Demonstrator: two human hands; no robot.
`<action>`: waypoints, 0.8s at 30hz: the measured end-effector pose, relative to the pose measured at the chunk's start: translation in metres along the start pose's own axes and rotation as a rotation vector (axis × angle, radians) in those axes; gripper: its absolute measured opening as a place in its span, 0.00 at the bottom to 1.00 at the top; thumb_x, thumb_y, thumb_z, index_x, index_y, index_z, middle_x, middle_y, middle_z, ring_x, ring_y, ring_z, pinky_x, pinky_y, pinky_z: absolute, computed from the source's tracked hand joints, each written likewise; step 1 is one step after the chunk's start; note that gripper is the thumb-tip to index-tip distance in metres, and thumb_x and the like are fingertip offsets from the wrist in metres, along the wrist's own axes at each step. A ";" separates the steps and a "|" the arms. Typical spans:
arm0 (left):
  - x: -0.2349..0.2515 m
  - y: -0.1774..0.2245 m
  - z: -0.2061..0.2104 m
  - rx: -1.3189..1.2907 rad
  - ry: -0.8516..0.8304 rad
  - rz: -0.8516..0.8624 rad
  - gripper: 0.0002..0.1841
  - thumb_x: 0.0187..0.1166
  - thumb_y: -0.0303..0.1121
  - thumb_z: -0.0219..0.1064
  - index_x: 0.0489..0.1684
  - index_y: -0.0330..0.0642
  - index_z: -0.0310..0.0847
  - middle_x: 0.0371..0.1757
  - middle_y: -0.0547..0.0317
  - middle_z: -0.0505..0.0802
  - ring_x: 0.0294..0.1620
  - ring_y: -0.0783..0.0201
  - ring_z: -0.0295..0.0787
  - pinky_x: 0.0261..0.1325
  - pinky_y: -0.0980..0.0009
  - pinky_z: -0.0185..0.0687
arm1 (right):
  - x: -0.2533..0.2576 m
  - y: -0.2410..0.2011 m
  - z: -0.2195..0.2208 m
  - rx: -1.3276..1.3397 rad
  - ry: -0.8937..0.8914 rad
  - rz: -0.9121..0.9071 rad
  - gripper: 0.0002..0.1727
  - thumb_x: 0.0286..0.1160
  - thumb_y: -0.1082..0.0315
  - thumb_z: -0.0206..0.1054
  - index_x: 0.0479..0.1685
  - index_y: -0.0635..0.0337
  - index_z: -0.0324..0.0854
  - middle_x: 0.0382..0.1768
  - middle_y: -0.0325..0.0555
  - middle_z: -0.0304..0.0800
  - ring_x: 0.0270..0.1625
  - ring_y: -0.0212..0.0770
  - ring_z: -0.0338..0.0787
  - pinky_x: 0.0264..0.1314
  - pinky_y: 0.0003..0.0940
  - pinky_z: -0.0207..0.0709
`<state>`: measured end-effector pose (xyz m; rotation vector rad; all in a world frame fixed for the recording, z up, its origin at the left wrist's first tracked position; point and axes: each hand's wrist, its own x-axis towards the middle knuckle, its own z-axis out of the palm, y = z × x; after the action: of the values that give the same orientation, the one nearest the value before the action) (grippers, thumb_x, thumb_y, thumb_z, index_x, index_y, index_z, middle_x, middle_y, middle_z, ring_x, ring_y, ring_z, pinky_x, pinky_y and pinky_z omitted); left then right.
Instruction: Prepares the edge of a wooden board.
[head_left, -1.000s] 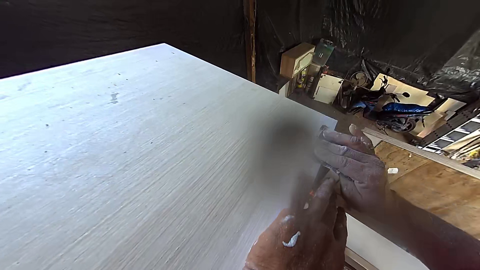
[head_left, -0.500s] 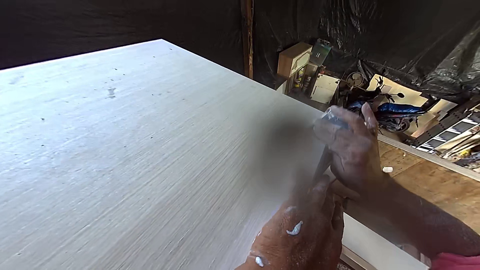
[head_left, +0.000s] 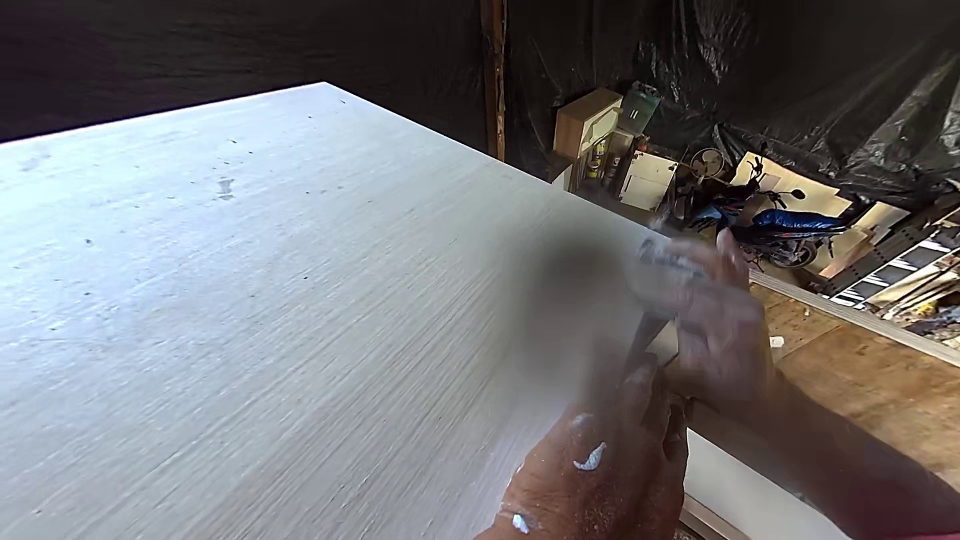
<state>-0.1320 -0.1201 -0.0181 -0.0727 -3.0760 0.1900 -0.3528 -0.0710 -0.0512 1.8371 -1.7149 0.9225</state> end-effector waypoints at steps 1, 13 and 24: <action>-0.001 0.000 0.002 0.003 0.018 -0.001 0.22 0.85 0.35 0.56 0.76 0.46 0.79 0.81 0.50 0.81 0.87 0.42 0.68 0.76 0.25 0.59 | -0.004 -0.003 0.000 0.020 -0.007 -0.021 0.22 0.75 0.74 0.52 0.53 0.54 0.94 0.60 0.42 0.95 0.81 0.52 0.79 0.90 0.72 0.44; 0.000 0.001 0.002 0.014 -0.007 0.014 0.23 0.82 0.37 0.58 0.76 0.44 0.78 0.82 0.48 0.80 0.86 0.42 0.70 0.73 0.29 0.65 | 0.010 0.033 0.018 -0.257 -0.016 0.026 0.24 0.80 0.76 0.52 0.66 0.53 0.89 0.70 0.40 0.89 0.85 0.56 0.73 0.86 0.79 0.42; 0.004 -0.002 -0.004 -0.037 -0.067 0.008 0.26 0.83 0.39 0.59 0.80 0.42 0.75 0.83 0.45 0.78 0.87 0.40 0.67 0.76 0.25 0.58 | 0.017 0.016 0.012 -0.289 -0.057 -0.095 0.23 0.77 0.75 0.53 0.63 0.55 0.91 0.66 0.43 0.92 0.84 0.55 0.75 0.89 0.78 0.38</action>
<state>-0.1359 -0.1211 -0.0141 -0.0812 -3.1471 0.1392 -0.3667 -0.0930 -0.0482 1.7483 -1.6781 0.5570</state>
